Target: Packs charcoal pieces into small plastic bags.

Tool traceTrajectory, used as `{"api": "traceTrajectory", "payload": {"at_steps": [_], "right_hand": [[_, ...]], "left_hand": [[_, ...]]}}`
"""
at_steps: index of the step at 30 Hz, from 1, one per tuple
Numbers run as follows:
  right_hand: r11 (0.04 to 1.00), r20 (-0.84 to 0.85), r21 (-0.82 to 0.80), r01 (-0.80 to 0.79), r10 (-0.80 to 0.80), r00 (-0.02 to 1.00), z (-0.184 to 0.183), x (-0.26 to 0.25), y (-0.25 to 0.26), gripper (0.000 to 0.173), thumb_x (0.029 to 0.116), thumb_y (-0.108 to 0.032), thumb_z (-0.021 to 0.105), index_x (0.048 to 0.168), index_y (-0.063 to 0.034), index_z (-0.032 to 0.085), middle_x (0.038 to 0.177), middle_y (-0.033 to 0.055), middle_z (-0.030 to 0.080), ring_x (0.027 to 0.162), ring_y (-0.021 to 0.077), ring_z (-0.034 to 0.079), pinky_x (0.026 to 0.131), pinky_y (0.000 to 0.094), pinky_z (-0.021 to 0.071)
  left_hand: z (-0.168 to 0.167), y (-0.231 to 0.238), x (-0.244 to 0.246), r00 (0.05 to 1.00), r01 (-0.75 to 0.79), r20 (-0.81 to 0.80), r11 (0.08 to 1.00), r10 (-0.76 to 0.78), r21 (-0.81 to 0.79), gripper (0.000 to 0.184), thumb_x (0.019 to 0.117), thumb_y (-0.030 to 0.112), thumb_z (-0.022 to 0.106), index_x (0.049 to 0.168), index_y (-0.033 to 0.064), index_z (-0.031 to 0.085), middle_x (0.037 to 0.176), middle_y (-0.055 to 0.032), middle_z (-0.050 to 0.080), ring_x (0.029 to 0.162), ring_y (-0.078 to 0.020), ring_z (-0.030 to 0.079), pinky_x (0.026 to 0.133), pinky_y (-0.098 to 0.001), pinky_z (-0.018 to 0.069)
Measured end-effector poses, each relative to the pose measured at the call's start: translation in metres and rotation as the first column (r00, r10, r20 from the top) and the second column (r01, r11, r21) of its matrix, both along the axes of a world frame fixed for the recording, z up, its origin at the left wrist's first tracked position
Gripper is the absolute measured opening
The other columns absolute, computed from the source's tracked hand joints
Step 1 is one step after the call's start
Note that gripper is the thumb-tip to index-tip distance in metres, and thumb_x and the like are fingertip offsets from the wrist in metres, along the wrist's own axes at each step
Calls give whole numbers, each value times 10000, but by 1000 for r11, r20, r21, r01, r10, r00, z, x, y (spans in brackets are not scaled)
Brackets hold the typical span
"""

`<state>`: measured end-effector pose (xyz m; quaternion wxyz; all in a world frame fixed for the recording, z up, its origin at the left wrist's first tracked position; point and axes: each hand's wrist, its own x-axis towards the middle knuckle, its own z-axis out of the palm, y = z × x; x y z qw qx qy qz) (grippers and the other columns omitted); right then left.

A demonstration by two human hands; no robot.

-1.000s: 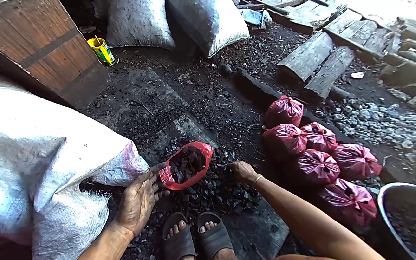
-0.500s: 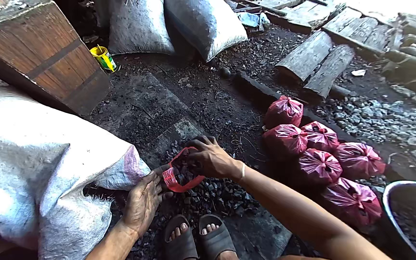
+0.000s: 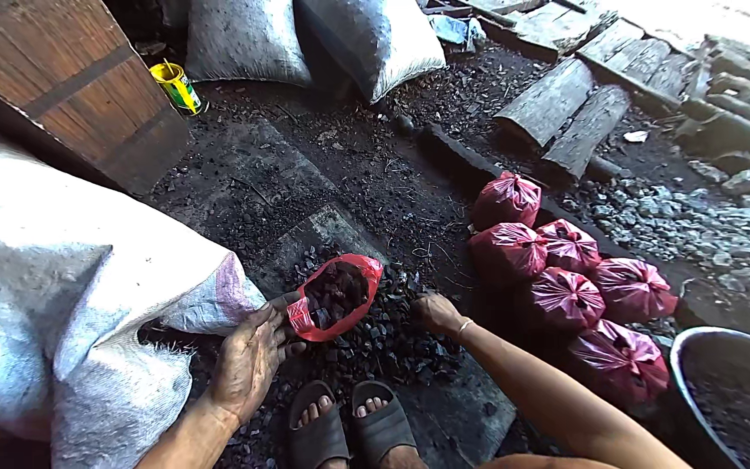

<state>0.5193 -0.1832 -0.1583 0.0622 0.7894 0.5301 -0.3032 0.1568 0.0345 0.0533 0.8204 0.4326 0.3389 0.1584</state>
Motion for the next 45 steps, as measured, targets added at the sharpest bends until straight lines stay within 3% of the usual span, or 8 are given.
{"api": "traceTrajectory", "payload": {"at_steps": [14, 18, 23, 28, 32, 35, 42, 45], "right_hand": [[995, 99, -90, -52, 61, 993, 4, -5, 7, 506, 861, -573, 679, 1061, -115, 759, 1236, 146, 702, 1279, 395, 576, 1057, 683, 419], [996, 25, -14, 86, -85, 996, 17, 11, 12, 481, 796, -606, 728, 985, -167, 780, 1106, 115, 735, 1139, 365, 649, 989, 683, 476], [826, -267, 456, 332, -229, 936, 136, 33, 41, 410, 854, -550, 753, 1018, -177, 795, 1065, 74, 747, 1060, 270, 686, 969, 581, 535], [661, -159, 747, 64, 85, 984, 229, -37, 81, 267, 830, -539, 789, 921, -288, 797, 1189, -70, 681, 1240, 185, 548, 1052, 511, 460], [734, 119, 603, -314, 306, 945, 196, -89, 133, 281, 885, -542, 686, 1045, -326, 768, 1432, -81, 587, 1470, 236, 373, 1195, 627, 250], [795, 175, 483, -367, 324, 930, 164, -98, 161, 247, 981, -382, 591, 1121, -261, 756, 1500, 10, 556, 1507, 339, 325, 1190, 711, 180], [788, 219, 481, -383, 315, 923, 136, -116, 178, 249, 1029, -237, 520, 1139, -232, 743, 1518, 52, 545, 1500, 386, 344, 1180, 728, 212], [747, 126, 592, -302, 285, 950, 153, -100, 164, 261, 1034, -405, 539, 1177, -343, 748, 1494, -33, 567, 1497, 305, 362, 1203, 690, 206]], "left_hand": [[3, 1, 1, 999, -37, -33, 999, 37, -9, 575, 1036, 425, 238, 1383, 133, 590, 1329, -121, 638, 1165, -283, 642, 914, -512, 538], [2, 0, 1, 999, -31, -25, 999, 31, -15, 572, 1036, 432, 248, 1382, 139, 598, 1331, -121, 637, 1171, -284, 638, 922, -519, 534], [2, -1, 1, 999, -26, -27, 1000, 26, -4, 570, 1037, 421, 241, 1374, 138, 603, 1315, -113, 647, 1156, -276, 647, 910, -509, 544], [3, -1, 6, 999, -27, -16, 1000, 27, 0, 575, 1029, 430, 246, 1375, 138, 601, 1342, -123, 635, 1174, -288, 638, 918, -529, 535], [4, -2, 7, 999, -28, -34, 999, 29, 15, 578, 1027, 429, 243, 1374, 137, 602, 1323, -114, 644, 1162, -282, 643, 916, -530, 535], [4, -2, 7, 999, -27, -34, 1000, 27, 9, 579, 1025, 430, 247, 1379, 136, 599, 1330, -109, 642, 1154, -271, 648, 906, -509, 543], [2, -2, 10, 1000, -10, -1, 1000, 10, -5, 580, 1021, 421, 244, 1387, 135, 590, 1358, -112, 625, 1173, -276, 638, 910, -517, 540], [1, -1, 5, 1000, -5, 2, 1000, 5, 8, 592, 1029, 431, 222, 1397, 139, 581, 1351, -110, 628, 1159, -272, 642, 912, -516, 540]]}}
